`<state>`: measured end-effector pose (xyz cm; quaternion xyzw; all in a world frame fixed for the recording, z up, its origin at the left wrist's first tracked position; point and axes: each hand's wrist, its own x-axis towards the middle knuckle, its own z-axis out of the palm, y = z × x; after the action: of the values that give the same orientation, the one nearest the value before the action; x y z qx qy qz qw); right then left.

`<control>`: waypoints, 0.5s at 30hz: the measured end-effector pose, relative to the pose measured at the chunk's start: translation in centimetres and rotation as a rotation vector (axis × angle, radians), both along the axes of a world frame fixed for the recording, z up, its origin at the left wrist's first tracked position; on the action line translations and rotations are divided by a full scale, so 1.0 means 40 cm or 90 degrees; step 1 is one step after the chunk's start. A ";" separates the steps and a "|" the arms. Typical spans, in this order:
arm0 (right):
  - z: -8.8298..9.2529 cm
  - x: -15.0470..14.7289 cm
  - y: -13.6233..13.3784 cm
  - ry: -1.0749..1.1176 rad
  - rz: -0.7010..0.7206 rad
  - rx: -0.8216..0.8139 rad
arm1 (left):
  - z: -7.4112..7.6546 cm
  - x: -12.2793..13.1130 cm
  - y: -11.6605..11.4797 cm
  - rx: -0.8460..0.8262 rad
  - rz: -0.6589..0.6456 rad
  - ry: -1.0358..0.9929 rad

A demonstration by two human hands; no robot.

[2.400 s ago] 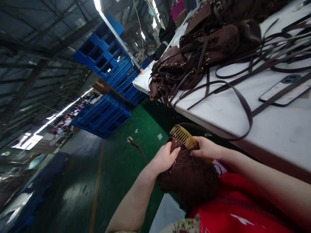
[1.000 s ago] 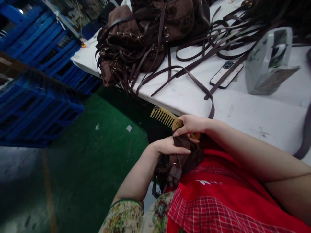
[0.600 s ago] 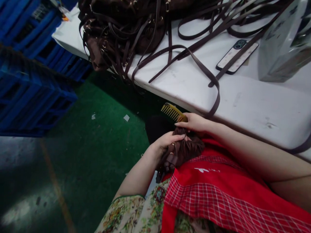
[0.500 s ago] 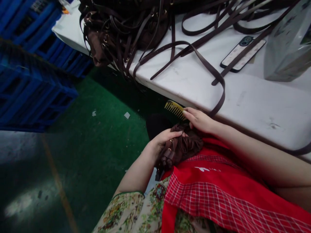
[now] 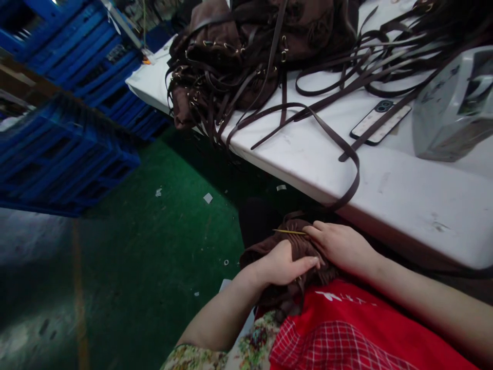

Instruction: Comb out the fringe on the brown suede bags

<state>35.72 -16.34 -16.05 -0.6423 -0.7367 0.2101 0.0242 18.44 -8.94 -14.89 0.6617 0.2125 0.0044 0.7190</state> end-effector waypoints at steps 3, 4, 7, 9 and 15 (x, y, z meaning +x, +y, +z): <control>-0.005 -0.010 0.008 -0.033 -0.034 0.009 | 0.011 -0.001 -0.020 0.242 -0.031 0.053; -0.009 -0.017 0.012 -0.037 -0.040 0.015 | 0.007 -0.002 -0.024 0.309 -0.029 0.068; -0.032 -0.040 0.033 -0.048 -0.052 0.008 | -0.015 -0.002 -0.037 0.487 -0.040 0.093; -0.052 -0.050 0.057 -0.054 -0.076 -0.028 | -0.025 0.006 -0.050 0.568 -0.115 0.120; -0.088 -0.018 0.148 -0.055 -0.183 -0.077 | -0.048 0.013 -0.083 0.547 -0.240 0.026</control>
<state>34.99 -10.41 -19.57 -0.7499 -0.6235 0.2204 -0.0161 18.96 -12.25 -16.80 0.9265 0.0813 -0.0518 0.3636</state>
